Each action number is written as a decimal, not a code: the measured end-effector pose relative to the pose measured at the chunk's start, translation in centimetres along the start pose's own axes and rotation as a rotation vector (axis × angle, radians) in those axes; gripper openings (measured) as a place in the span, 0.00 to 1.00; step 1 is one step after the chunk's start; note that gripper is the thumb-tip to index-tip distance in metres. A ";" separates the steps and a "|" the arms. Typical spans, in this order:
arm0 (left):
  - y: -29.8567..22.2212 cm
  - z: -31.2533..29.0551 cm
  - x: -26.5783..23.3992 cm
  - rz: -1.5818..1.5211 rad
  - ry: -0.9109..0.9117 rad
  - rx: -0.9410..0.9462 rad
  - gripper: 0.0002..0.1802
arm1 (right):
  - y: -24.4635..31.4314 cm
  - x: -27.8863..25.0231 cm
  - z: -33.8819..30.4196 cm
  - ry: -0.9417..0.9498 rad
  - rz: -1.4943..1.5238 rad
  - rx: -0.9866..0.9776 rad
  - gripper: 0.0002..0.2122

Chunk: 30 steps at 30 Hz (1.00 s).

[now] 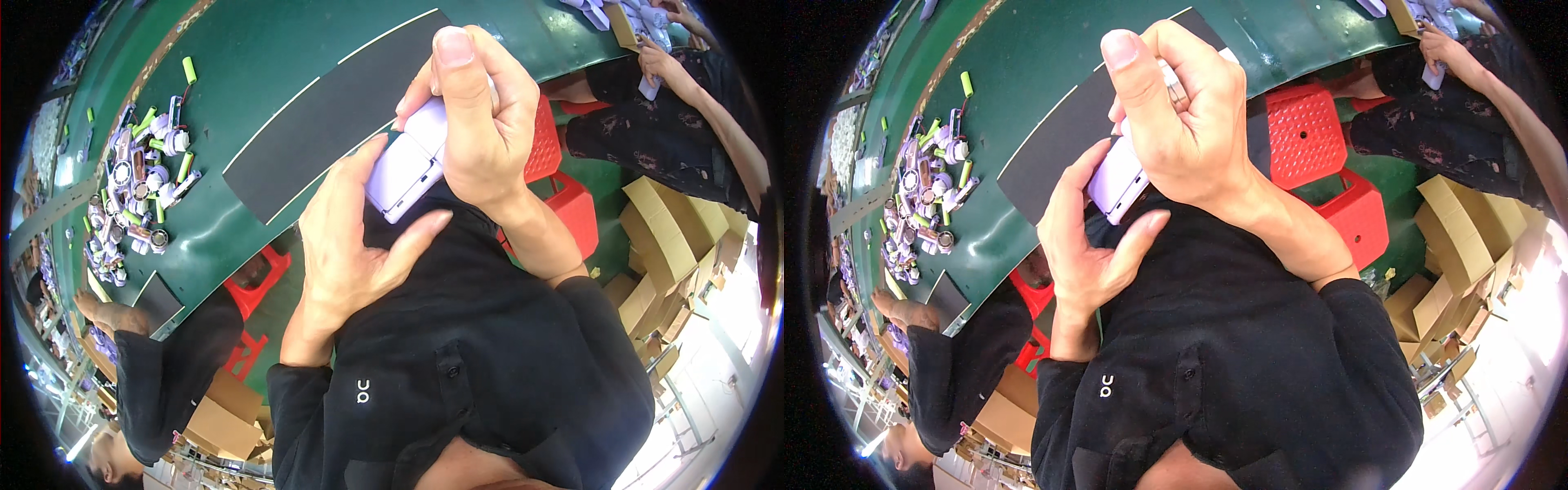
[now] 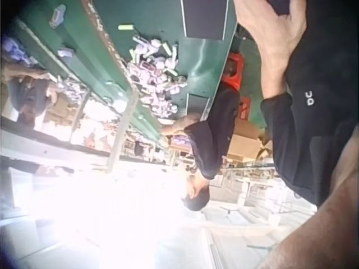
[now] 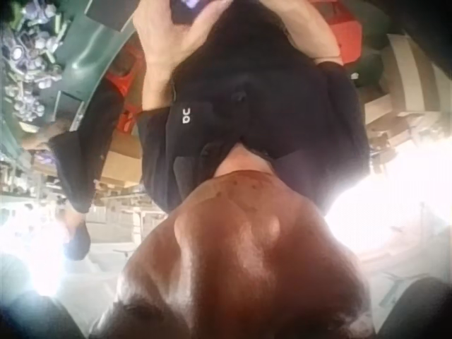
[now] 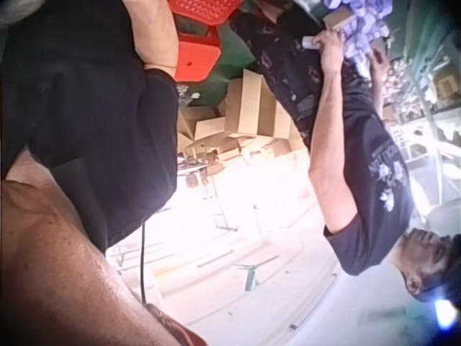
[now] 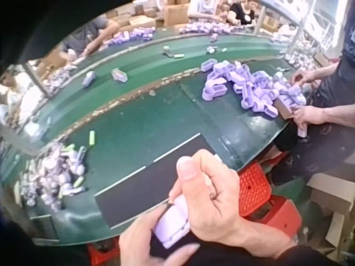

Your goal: The person assembles portable electric fans by placing batteries and circuit components into plastic casings, closing the casing pieces together, and attaching front fan covers by hand.

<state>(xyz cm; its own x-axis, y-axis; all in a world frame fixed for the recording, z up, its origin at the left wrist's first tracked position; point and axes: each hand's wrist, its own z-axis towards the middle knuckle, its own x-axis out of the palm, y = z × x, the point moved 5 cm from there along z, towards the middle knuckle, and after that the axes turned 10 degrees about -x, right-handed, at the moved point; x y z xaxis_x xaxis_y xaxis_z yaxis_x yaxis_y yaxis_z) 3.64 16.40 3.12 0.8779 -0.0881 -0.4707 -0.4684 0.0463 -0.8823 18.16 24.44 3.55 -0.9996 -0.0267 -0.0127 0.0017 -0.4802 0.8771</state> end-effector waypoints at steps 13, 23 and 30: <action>2.2 0.4 0.9 -0.154 -0.169 0.196 0.34 | -0.3 -0.1 0.0 -0.012 0.020 -0.039 0.19; 2.5 -0.5 1.1 -0.553 -0.092 -0.084 0.36 | 2.5 0.0 1.1 -0.078 -0.011 0.116 0.20; 1.7 -0.1 -0.1 -0.255 -0.152 0.143 0.33 | 3.3 -0.3 1.1 -0.103 -0.034 0.069 0.19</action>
<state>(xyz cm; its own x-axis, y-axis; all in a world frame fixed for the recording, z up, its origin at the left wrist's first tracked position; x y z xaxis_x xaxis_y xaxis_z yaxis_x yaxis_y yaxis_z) 2.73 16.43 1.70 0.9750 0.0343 -0.2197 -0.2222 0.1816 -0.9579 18.45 23.86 6.99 -0.9968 0.0803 0.0032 -0.0307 -0.4179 0.9080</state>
